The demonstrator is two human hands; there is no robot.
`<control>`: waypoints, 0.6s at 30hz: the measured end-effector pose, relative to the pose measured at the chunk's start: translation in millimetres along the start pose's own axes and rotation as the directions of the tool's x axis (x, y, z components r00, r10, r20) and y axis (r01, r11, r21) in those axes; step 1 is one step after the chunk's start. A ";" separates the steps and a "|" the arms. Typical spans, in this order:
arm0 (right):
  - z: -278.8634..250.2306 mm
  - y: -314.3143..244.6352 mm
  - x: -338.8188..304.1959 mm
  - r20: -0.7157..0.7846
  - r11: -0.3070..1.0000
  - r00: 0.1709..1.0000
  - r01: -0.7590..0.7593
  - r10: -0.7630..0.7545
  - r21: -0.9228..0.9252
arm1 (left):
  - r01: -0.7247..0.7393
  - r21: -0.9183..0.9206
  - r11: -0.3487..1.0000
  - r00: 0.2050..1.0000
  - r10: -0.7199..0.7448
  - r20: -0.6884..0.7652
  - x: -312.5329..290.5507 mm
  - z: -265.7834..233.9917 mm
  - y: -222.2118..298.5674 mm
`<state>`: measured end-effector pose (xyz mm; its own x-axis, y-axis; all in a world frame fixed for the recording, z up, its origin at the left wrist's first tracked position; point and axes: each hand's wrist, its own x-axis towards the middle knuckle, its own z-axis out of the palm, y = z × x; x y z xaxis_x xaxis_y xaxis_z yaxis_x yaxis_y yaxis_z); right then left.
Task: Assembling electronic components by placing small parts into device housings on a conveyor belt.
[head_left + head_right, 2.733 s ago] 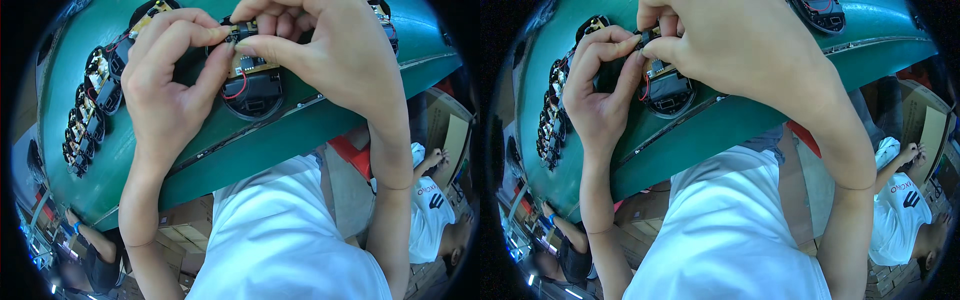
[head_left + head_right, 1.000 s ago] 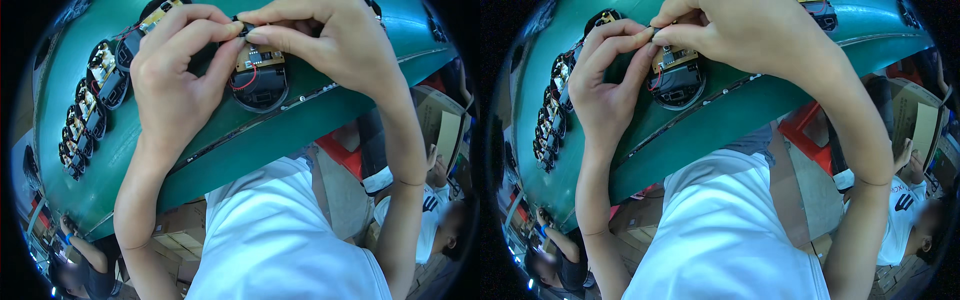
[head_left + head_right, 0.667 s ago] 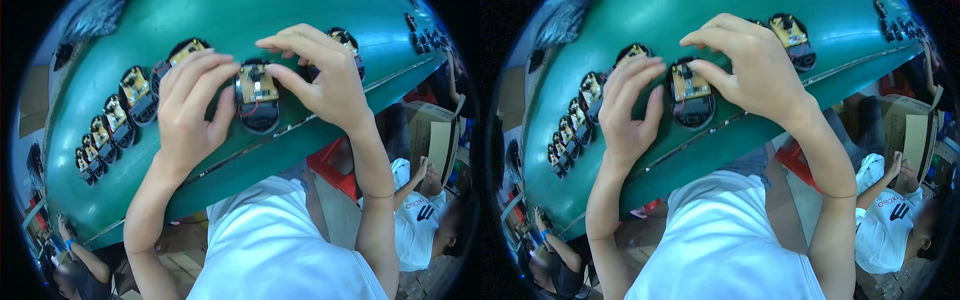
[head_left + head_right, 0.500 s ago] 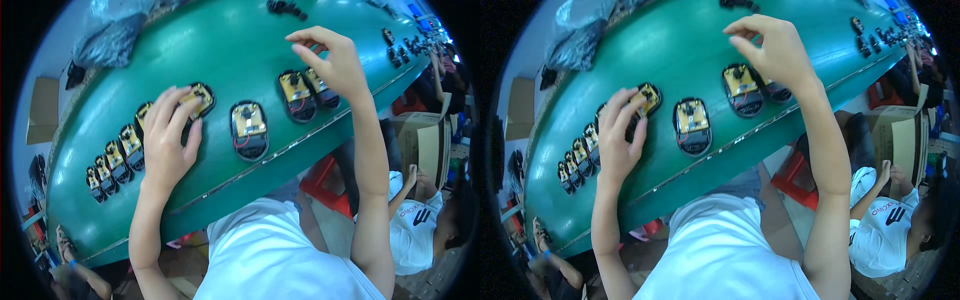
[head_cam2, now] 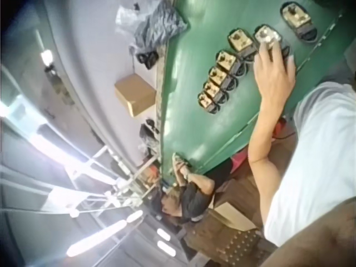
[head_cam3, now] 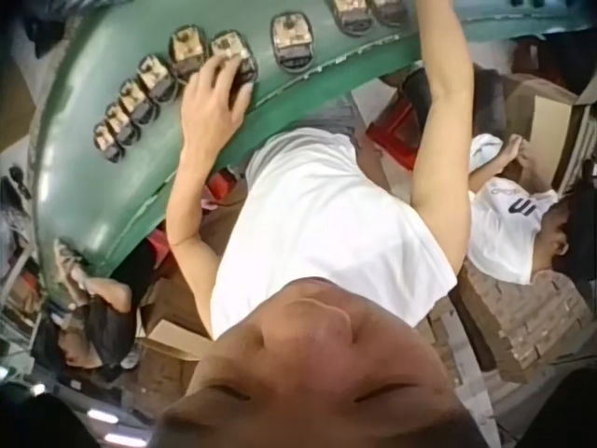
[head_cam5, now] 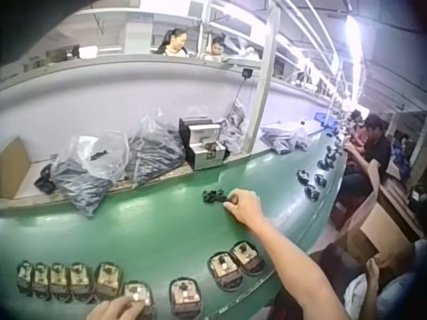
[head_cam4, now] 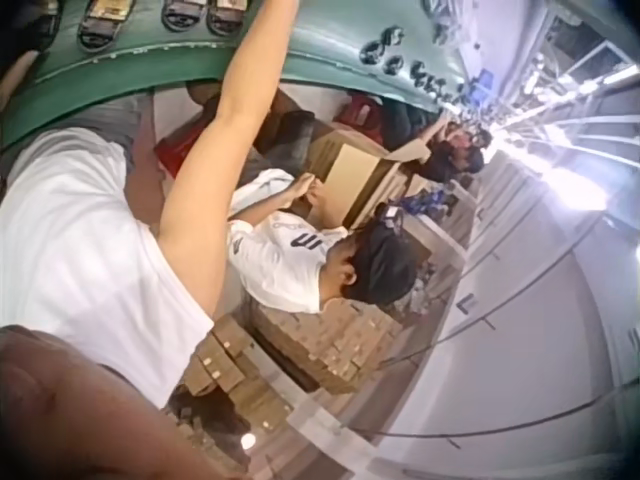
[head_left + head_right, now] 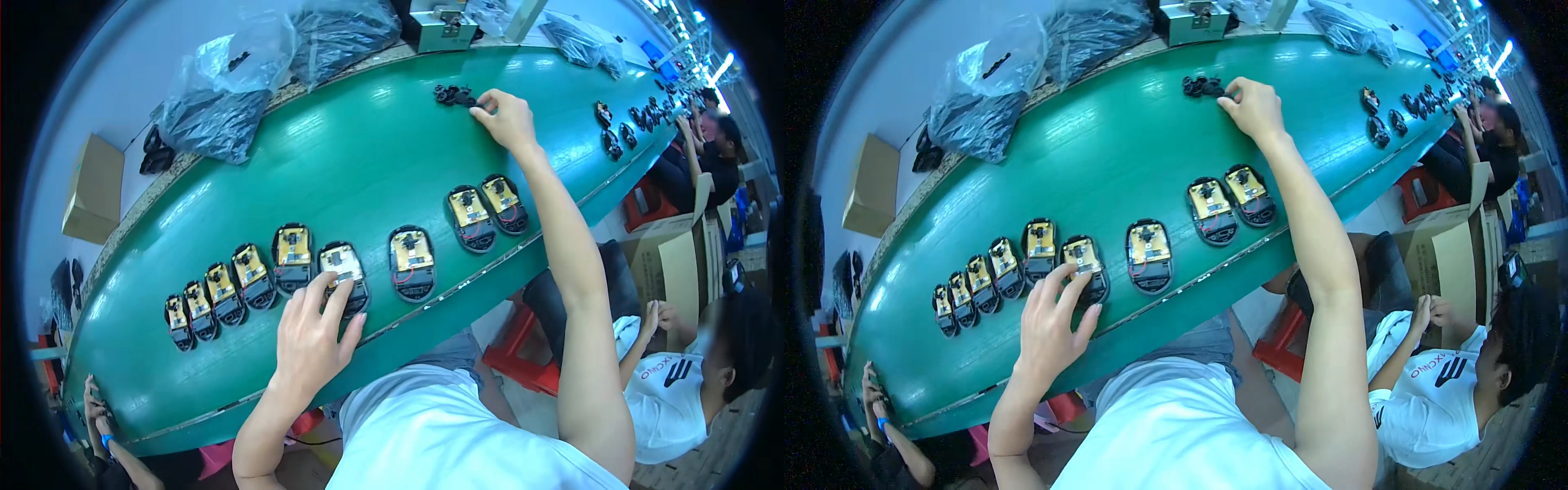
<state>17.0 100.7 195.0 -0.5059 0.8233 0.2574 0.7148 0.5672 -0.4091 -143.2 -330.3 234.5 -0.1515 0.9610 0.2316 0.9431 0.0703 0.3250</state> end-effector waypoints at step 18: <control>-9.5 -174.3 -166.8 0.134 0.695 0.859 0.297 -0.494 0.655 | -0.114 -0.082 0.990 0.971 0.094 -0.221 35.9 17.2 -55.0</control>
<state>-18.6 -135.3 231.7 -0.8524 0.4242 0.3059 0.0300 0.6237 -0.7811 -195.3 -295.1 209.1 -0.1242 0.8804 0.4578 0.9266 -0.0622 0.3709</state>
